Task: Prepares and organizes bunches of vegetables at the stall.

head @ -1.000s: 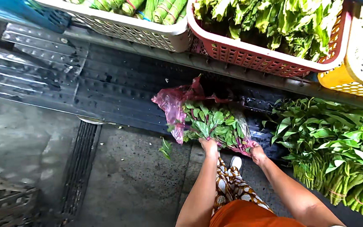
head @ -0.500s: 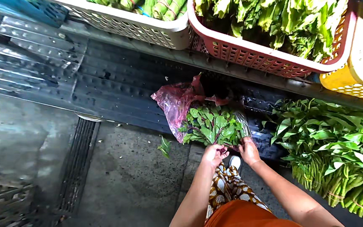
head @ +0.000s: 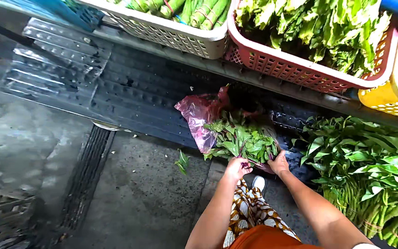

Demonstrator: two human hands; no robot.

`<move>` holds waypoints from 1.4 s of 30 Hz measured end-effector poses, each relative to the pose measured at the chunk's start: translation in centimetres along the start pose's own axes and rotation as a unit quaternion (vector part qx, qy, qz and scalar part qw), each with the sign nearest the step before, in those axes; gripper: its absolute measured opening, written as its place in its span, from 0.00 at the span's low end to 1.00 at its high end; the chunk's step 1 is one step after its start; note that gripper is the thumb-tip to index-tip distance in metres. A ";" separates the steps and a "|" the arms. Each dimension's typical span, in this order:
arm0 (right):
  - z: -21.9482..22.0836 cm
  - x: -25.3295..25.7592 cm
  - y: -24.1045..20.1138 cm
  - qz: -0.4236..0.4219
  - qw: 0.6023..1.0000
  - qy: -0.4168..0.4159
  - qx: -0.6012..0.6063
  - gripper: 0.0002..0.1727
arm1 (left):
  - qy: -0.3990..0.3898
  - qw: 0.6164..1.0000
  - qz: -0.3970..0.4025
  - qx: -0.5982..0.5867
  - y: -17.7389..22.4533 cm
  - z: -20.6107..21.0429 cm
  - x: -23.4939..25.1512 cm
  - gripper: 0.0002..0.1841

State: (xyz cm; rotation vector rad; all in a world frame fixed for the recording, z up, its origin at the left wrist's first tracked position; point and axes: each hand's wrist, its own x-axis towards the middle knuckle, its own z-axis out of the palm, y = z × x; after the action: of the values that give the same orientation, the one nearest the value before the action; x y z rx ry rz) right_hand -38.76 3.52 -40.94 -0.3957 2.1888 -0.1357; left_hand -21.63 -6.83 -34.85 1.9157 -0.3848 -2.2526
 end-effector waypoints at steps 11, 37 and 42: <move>-1.1 -5.2 -1.4 -0.176 0.962 0.129 0.162 0.33 | -0.033 0.998 -0.055 -0.020 -3.1 3.6 -1.5 0.19; -1.6 0.9 -4.2 -0.041 0.931 -0.090 0.350 0.26 | -0.067 0.984 -0.035 0.162 5.6 3.2 -7.3 0.13; -6.0 3.7 -5.7 -0.071 0.922 -0.011 0.380 0.20 | -0.128 0.985 0.002 0.118 10.0 0.8 -13.0 0.09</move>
State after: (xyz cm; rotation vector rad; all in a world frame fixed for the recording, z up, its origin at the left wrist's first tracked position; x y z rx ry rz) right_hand -44.27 -3.35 -38.72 -0.1044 1.9004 -1.0154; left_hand -20.64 -12.64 -19.48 1.7202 -0.7181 -2.5581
